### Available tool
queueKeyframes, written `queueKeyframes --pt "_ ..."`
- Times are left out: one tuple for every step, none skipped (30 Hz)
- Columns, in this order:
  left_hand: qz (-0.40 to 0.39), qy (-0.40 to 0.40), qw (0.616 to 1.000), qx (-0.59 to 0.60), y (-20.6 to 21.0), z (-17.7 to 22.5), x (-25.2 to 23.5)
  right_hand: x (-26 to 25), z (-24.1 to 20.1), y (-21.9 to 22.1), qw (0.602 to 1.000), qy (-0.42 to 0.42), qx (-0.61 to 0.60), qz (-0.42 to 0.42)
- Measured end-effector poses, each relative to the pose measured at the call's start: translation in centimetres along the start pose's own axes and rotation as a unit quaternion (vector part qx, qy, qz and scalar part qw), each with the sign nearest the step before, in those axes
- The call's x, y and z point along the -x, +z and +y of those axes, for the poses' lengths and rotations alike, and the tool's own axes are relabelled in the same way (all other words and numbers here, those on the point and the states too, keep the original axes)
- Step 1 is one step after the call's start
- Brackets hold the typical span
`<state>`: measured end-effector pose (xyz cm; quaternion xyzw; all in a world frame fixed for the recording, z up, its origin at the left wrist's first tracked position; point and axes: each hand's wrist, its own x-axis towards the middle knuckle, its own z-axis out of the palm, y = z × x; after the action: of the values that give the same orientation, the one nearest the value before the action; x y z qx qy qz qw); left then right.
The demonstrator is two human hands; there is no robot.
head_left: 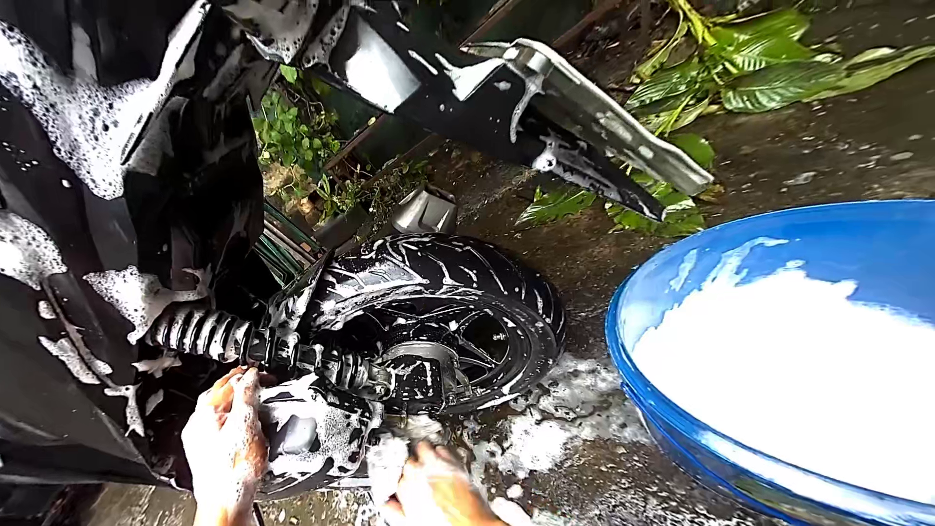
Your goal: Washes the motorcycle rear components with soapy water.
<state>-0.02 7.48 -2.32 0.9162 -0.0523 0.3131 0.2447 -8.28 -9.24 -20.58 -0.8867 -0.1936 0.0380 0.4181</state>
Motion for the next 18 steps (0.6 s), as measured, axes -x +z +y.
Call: queueKeyframes --pt "0.000 0.006 1.000 -0.004 0.0 0.0 0.0 -0.1 -1.1 0.0 1.000 0.006 -0.004 -0.013" --pt "0.002 0.013 1.000 -0.009 0.0 -0.1 -0.1 -0.3 -1.7 0.1 1.000 0.010 -0.005 -0.017" --pt "0.000 0.022 1.000 -0.015 0.0 -0.1 -0.1 -0.4 -1.7 0.3 1.000 0.012 -0.005 -0.008" --pt "-0.008 0.027 0.999 -0.023 -0.1 -0.1 -0.1 -0.4 -1.0 0.7 1.000 0.018 -0.007 0.015" --pt "-0.018 0.031 0.999 -0.033 -0.2 -0.1 -0.1 -0.4 0.2 1.3 0.999 0.026 -0.012 0.046" --pt "-0.023 0.037 0.998 -0.036 -0.3 -0.1 -0.1 -0.5 1.6 1.7 0.997 0.034 -0.017 0.073" --pt "-0.021 0.041 0.999 -0.029 -0.3 -0.2 -0.2 -0.6 2.9 2.2 0.995 0.032 -0.018 0.098" --pt "-0.018 0.040 0.999 -0.020 -0.4 -0.3 -0.2 -0.5 3.9 3.2 0.991 0.026 -0.024 0.127" --pt "-0.018 0.036 0.999 -0.015 -0.4 -0.4 -0.1 -0.3 4.9 4.6 0.982 0.012 -0.023 0.185" --pt "-0.017 0.033 0.999 -0.013 -0.3 -0.4 0.0 -0.1 5.9 6.2 0.967 -0.009 -0.024 0.255" --pt "-0.017 0.035 0.999 -0.010 -0.3 -0.4 -0.1 -0.2 7.0 7.8 0.944 -0.029 -0.031 0.326" --pt "-0.015 0.038 0.999 0.001 -0.2 -0.4 -0.2 -0.3 7.6 9.4 0.923 -0.033 -0.050 0.380" --pt "-0.011 0.040 0.999 0.011 -0.2 -0.4 -0.2 -0.2 7.6 10.7 0.912 -0.009 -0.075 0.402" --pt "-0.007 0.037 0.999 0.015 -0.1 -0.2 -0.2 0.1 7.0 11.6 0.913 0.037 -0.102 0.394" --pt "-0.008 0.034 0.999 0.009 -0.1 -0.1 -0.1 0.5 6.3 12.2 0.920 0.090 -0.136 0.357" --pt "-0.009 0.032 0.999 0.003 -0.1 0.0 0.0 0.9 5.7 12.2 0.929 0.137 -0.170 0.299" --pt "-0.011 0.033 0.999 -0.002 -0.1 0.1 0.1 1.0 5.5 12.0 0.935 0.173 -0.186 0.247" --pt "-0.014 0.035 0.999 -0.006 -0.2 0.1 0.0 1.0 5.5 11.5 0.938 0.189 -0.189 0.222"
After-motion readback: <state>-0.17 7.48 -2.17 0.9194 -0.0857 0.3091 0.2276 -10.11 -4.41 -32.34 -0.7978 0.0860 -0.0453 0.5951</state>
